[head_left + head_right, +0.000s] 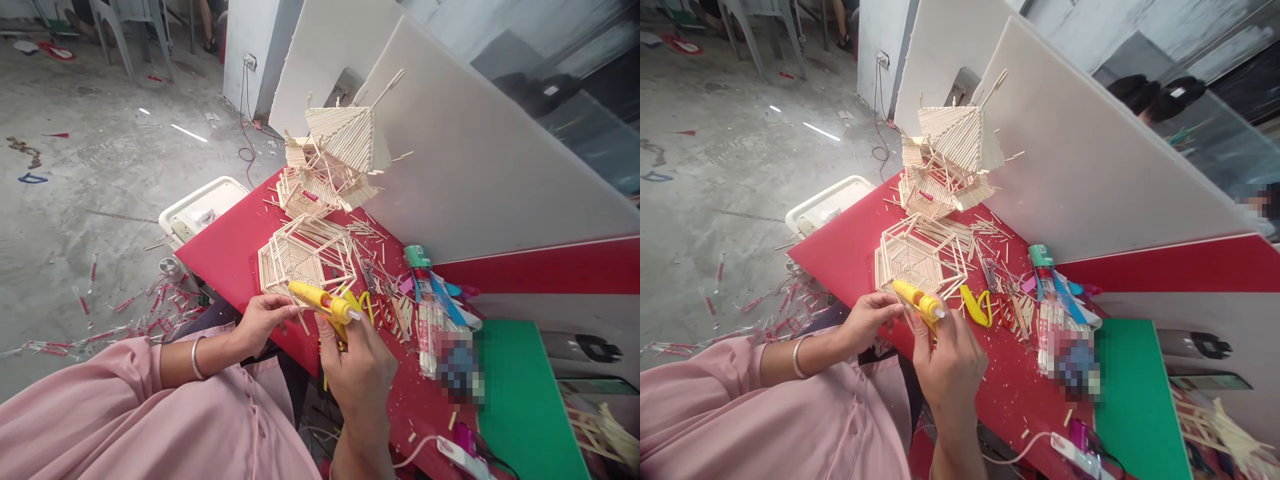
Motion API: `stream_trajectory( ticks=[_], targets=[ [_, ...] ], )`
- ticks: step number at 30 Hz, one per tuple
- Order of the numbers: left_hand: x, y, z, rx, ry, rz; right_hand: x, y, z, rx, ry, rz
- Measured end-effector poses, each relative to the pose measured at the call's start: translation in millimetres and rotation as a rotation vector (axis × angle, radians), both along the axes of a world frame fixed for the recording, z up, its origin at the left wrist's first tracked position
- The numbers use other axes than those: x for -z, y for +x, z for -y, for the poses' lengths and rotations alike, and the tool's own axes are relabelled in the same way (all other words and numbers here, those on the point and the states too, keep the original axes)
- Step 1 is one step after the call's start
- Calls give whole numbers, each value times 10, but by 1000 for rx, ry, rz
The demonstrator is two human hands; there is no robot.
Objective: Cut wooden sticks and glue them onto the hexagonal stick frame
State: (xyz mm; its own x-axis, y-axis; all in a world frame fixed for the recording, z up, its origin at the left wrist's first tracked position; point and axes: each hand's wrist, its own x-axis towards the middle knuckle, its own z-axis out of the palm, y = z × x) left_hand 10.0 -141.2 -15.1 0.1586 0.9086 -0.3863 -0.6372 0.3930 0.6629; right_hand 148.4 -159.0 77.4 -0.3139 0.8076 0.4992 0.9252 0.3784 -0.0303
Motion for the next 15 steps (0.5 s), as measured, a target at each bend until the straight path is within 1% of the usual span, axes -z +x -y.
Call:
stream_trajectory(
  ticks=[5, 8, 10, 12, 15],
  targets=[
    [1, -26, 5, -2, 6, 5, 39, 9, 6, -4, -10, -28],
    [-37, -45, -4, 3, 6, -21, 57, 76, 32, -11, -9, -136],
    [-69, -50, -12, -2, 3, -38, 66, 142, 59, 25, 14, -213],
    [-97, -44, -19, -5, 1, -54, 80, 208, 88, 96, 34, -272],
    [-117, -19, -22, -3, 11, -71, 110, 274, 123, 163, 16, -335]
  ],
)
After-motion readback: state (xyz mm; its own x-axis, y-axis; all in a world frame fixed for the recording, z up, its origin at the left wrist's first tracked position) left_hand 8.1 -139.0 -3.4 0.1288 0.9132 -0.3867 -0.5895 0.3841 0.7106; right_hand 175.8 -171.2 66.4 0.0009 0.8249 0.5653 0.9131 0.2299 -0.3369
